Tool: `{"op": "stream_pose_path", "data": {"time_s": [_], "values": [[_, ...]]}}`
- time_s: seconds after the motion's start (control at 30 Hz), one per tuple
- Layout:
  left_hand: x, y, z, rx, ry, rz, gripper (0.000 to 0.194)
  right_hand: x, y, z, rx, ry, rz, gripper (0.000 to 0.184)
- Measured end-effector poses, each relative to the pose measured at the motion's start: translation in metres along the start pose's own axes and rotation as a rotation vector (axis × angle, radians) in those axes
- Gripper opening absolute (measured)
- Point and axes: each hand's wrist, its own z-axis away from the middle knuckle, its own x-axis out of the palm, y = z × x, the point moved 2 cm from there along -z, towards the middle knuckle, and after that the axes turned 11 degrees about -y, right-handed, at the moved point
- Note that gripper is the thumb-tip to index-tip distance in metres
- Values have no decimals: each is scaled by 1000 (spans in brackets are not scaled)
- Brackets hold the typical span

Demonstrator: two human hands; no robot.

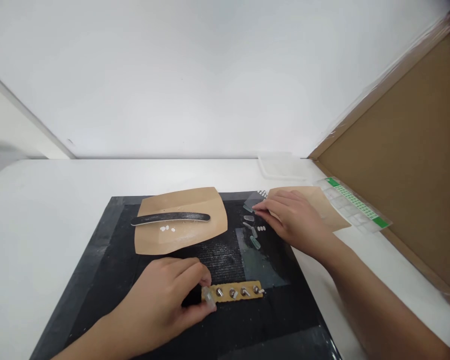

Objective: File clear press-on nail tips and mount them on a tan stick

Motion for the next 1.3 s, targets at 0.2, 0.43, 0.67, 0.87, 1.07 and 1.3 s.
{"op": "stream_pose_path", "data": {"time_s": [0.2,0.43,0.67,0.87,1.07,1.3], "values": [[-2,2,-1,-5,-5,-6,15,-10,1,7,-57,-170,30,12],[-1,1,0,7,-9,-9,15,3,3,9,-52,-263,15,5],[-1,1,0,-1,-17,0,13,4,0,6,-40,-262,0,9],[0,1,-1,-9,-18,-3,14,6,-3,6,-26,-263,4,11],[1,1,0,1,-5,-7,14,4,-10,6,-39,-278,24,14],[3,-1,1,14,8,7,15,7,-12,5,-38,-298,55,16]]}}
